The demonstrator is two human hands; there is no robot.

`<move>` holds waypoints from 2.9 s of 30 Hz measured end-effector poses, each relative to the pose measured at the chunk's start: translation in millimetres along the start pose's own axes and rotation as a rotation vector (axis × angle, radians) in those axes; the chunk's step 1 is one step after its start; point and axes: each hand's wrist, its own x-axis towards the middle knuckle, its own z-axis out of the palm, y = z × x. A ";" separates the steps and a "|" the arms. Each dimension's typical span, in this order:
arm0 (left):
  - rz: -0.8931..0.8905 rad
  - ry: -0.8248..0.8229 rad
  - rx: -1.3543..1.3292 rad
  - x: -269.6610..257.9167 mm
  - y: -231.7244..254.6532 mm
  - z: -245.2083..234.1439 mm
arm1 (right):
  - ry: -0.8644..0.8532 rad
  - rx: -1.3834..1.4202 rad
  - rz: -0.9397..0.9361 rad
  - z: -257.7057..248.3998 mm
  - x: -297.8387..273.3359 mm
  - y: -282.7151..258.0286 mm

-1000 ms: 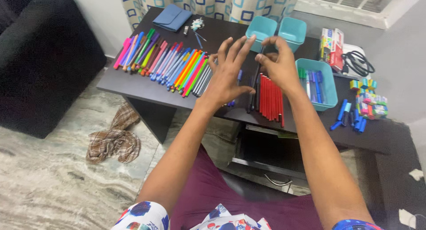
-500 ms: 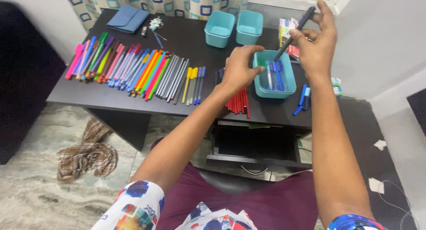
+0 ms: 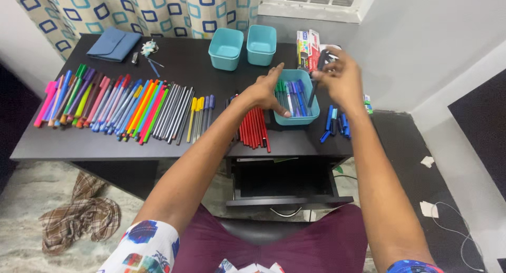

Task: The person sorts colored pens, pencils, and markers from a desk into light blue plastic containers. They also place small erasers into a separate container. The person works by hand, arranging items into groups and placing them into containers.

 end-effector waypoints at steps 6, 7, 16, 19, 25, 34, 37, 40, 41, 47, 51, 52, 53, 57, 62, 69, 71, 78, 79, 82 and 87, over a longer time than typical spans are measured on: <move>-0.233 -0.128 0.081 1.8 9.6 -6.3 | -0.076 -0.242 0.082 21.7 -1.3 -9.5; -0.228 -0.125 0.084 2.2 10.1 -6.7 | -0.080 -0.302 0.105 23.9 -0.7 -9.9; -0.241 -0.126 0.115 -0.7 10.6 -5.9 | -0.177 -0.711 -0.015 41.8 6.7 6.8; -0.230 -0.126 0.128 1.3 11.3 -5.5 | -0.181 -0.751 -0.058 44.7 5.7 10.4; -0.211 -0.119 0.093 4.6 7.3 -2.8 | -0.147 -0.843 -0.087 50.4 -1.2 12.8; -0.074 -0.008 0.058 -4.5 4.9 -0.6 | -0.116 -0.746 -0.219 48.4 -1.0 23.6; 0.013 0.067 0.053 -16.6 4.4 -0.7 | -0.107 -0.671 -0.034 47.1 -3.1 16.6; 0.072 0.178 -0.011 -34.3 -1.2 -2.9 | -0.008 -0.613 -0.289 47.7 -6.4 5.8; 0.082 0.232 -0.041 -40.8 -5.4 -5.1 | 0.012 -0.591 -0.258 52.1 -8.6 0.8; -0.038 0.513 -0.033 -104.4 -46.3 -31.3 | 0.002 -0.376 -0.164 76.8 -17.1 -44.6; -0.179 0.461 0.143 -144.7 -56.4 -52.9 | -0.157 -0.279 -0.150 115.1 -22.7 -69.3; -0.193 0.414 0.166 -152.6 -56.6 -57.2 | -0.210 -0.260 -0.147 126.3 -24.1 -73.5; -0.207 0.367 0.189 -159.6 -56.4 -61.2 | -0.249 -0.309 -0.174 137.2 -25.9 -77.0; -0.212 0.232 0.258 -186.7 -57.2 -72.9 | -0.365 -0.413 -0.245 178.6 -34.6 -84.6; -0.287 0.161 0.292 -202.3 -60.7 -76.9 | -0.440 -0.414 -0.314 210.8 -42.9 -78.4; -0.240 0.284 0.270 -211.4 -62.6 -74.7 | -0.451 -0.541 -0.384 232.1 -40.2 -65.0; -0.208 0.323 0.265 -213.2 -61.0 -74.6 | -0.440 -0.535 -0.376 233.4 -38.2 -61.4; -0.100 0.431 0.243 -216.8 -54.4 -77.2 | -0.330 -0.373 -0.372 229.1 -33.7 -56.2; -0.077 0.464 0.247 -216.3 -53.0 -77.4 | -0.298 -0.327 -0.388 227.5 -34.4 -59.2; -0.006 0.550 0.241 -209.0 -48.3 -77.7 | -0.301 -0.120 -0.135 216.8 -34.1 -70.1; 0.129 0.634 0.213 -181.2 -39.4 -67.3 | -0.187 0.111 -0.281 186.8 -25.6 -58.9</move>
